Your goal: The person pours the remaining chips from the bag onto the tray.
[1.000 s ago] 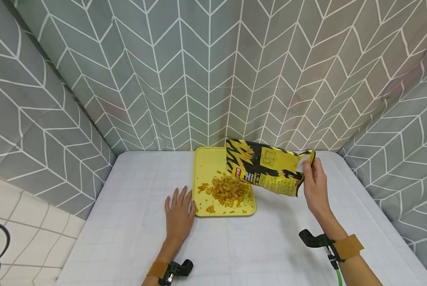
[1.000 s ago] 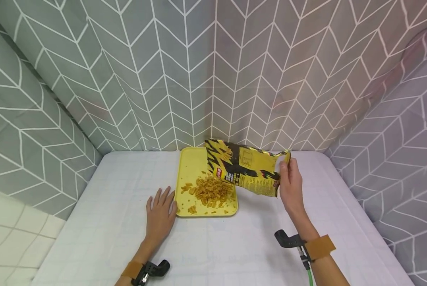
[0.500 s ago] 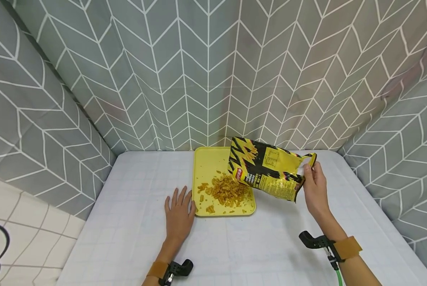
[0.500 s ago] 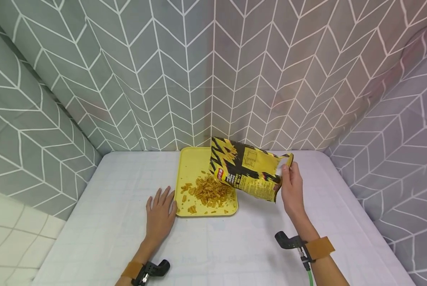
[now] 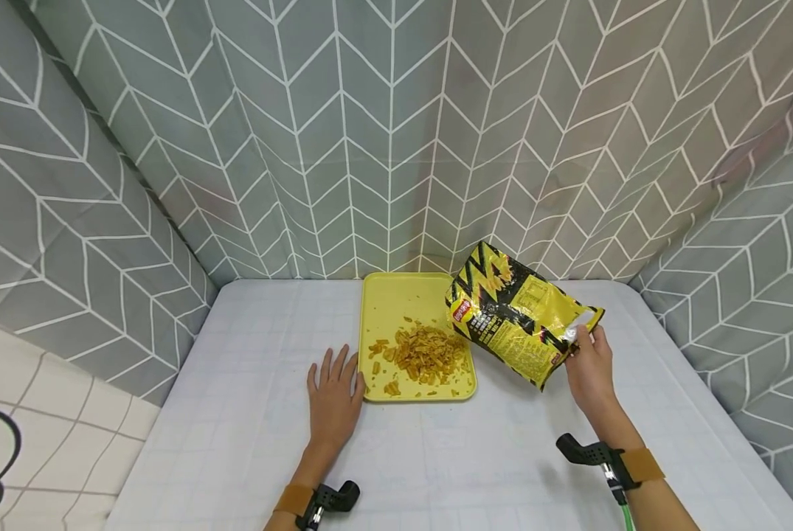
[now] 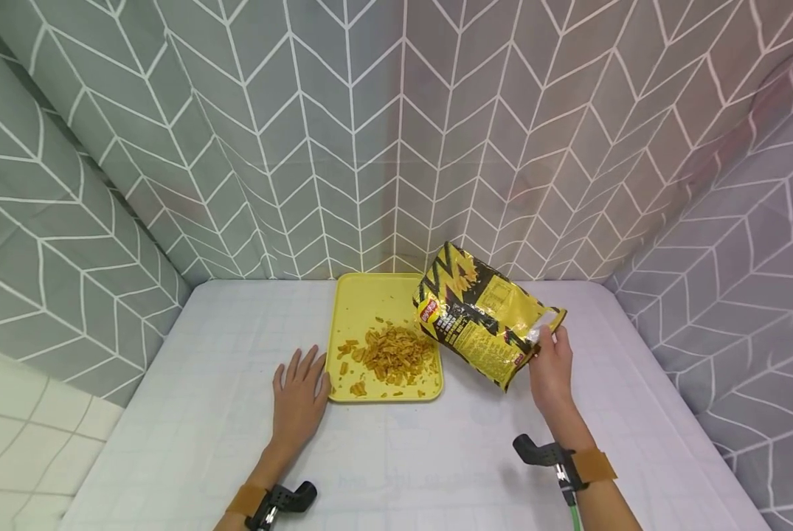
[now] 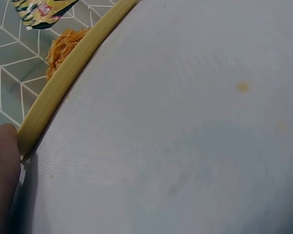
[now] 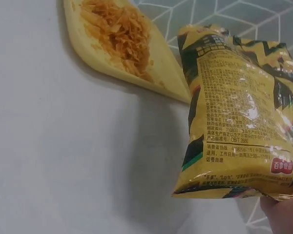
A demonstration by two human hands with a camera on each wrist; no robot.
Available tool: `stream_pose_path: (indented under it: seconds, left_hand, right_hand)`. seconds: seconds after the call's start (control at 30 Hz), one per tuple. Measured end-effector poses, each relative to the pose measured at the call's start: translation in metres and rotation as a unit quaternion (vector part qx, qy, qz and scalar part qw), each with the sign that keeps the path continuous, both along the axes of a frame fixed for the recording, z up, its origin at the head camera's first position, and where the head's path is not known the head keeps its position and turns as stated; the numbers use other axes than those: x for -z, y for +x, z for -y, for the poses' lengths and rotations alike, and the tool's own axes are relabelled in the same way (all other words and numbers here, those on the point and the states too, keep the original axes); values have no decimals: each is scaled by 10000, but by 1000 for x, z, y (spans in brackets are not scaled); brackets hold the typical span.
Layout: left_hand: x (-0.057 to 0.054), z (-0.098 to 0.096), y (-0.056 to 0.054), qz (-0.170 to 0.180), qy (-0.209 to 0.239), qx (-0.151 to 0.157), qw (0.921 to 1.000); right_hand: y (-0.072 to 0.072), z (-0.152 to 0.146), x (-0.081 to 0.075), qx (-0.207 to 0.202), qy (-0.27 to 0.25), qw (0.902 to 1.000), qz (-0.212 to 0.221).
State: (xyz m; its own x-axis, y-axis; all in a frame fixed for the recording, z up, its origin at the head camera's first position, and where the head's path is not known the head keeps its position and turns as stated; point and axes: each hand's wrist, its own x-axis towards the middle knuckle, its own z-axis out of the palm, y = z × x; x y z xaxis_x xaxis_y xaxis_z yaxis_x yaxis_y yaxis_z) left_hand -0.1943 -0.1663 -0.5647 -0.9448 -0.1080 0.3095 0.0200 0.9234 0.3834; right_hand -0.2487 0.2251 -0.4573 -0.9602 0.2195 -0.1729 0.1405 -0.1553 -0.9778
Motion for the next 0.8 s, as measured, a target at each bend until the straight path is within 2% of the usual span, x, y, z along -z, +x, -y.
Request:
stream_pose_path:
  seconds: [0.13, 0.23, 0.4, 0.53, 0.7, 0.73, 0.8]
  left_hand:
    - [0, 0, -1, 18, -32, -10, 10000]
    - [0, 0, 0, 32, -38, -17, 10000]
    - [1, -1, 1, 16, 2, 0, 10000]
    - [0, -2, 2, -7, 35, 8, 10000]
    - [0, -2, 2, -22, -57, -21, 10000]
    - [0, -2, 1, -26, -71, -27, 10000]
    - [-1, -1, 1, -25, -98, -40, 9999]
  right_hand:
    - [0, -9, 12, -32, -592, 9972, 453]
    - [-2, -15, 20, -188, -1298, 9892, 650]
    - [-9, -22, 33, -346, -2706, 9580, 881]
    - [-13, -26, 45, -289, -3335, 9362, 1072]
    - [-16, -26, 56, -111, -4157, 9021, 1151]
    - [-17, -25, 57, -57, -4257, 8973, 1168]
    - [-18, -23, 59, -20, -4243, 8977, 1187]
